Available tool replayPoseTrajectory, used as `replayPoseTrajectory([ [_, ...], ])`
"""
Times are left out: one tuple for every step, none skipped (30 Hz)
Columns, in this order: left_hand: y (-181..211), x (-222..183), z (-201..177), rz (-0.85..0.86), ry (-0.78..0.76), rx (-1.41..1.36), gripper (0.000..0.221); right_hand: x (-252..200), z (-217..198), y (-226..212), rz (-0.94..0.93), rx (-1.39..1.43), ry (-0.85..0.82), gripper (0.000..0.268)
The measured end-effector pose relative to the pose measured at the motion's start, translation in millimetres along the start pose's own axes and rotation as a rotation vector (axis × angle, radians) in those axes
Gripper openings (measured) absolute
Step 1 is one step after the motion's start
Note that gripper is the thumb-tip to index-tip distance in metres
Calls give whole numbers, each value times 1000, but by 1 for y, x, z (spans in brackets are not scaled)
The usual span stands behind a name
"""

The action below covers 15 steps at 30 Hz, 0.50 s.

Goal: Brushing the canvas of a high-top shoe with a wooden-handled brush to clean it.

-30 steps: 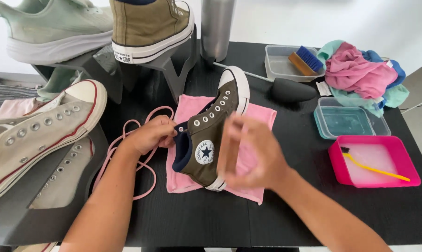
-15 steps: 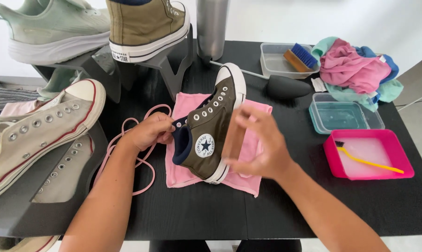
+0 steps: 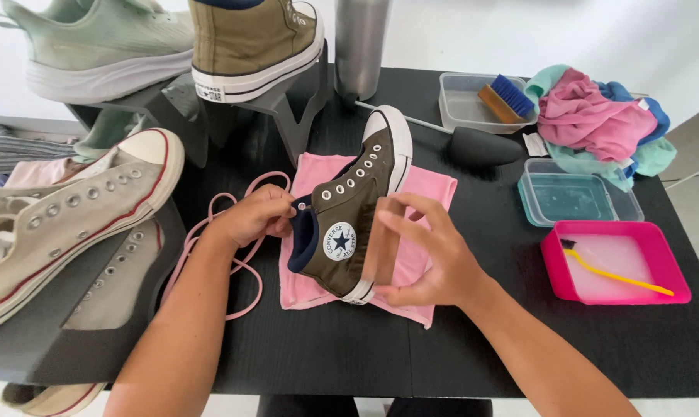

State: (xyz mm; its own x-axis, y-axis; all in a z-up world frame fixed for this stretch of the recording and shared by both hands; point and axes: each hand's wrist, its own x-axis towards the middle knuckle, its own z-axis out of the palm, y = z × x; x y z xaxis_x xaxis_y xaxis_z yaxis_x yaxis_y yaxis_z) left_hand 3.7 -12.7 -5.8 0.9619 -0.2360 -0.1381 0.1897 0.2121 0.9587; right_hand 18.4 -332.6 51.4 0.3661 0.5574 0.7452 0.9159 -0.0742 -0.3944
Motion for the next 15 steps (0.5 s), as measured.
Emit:
replayPoseTrajectory([
  [-1, 0, 0, 0, 3, 2, 32, 0, 1, 3, -2, 3, 2, 93],
  [-2, -1, 1, 2, 11, -9, 32, 1, 2, 5, -9, -13, 42, 92],
  [-2, -2, 2, 3, 19, -20, 32, 1, 3, 7, -16, -29, 83, 92],
  [-1, -1, 1, 11, 20, -16, 32, 3, 3, 6, -24, -30, 84, 92],
  [-1, -1, -1, 11, 24, -32, 33, 5, 4, 5, -17, -31, 99, 91],
  [-4, 0, 1, 6, 26, -56, 34, 3, 3, 3, -4, -32, 108, 91],
  [-3, 1, 2, 10, 26, -59, 34, 1, 4, 2, -7, -34, 104, 91],
  [-2, 1, 2, 6, 23, -49, 34, -2, 6, 1, -31, -58, 126, 89],
  [-2, 1, 2, 2, 20, -38, 33, -5, 9, 0, -56, -82, 148, 89],
  [-2, -1, 3, -1, 27, -40, 33, -5, 11, -9, -56, -76, 144, 89],
  [-2, -2, 4, 5, 22, -35, 33, -5, 13, -17, -102, -111, 125, 85],
  [1, -1, 3, 14, 13, -23, 32, -4, 15, -23, -152, -150, 112, 82],
  [3, -2, 0, 16, 16, -19, 32, -8, 15, -27, -155, -148, 115, 82],
  [4, -2, -3, -22, -39, 3, 33, -12, 15, -30, -177, -172, 12, 86],
  [6, -3, -6, -61, -93, 25, 34, -16, 15, -33, -198, -196, -91, 90],
])
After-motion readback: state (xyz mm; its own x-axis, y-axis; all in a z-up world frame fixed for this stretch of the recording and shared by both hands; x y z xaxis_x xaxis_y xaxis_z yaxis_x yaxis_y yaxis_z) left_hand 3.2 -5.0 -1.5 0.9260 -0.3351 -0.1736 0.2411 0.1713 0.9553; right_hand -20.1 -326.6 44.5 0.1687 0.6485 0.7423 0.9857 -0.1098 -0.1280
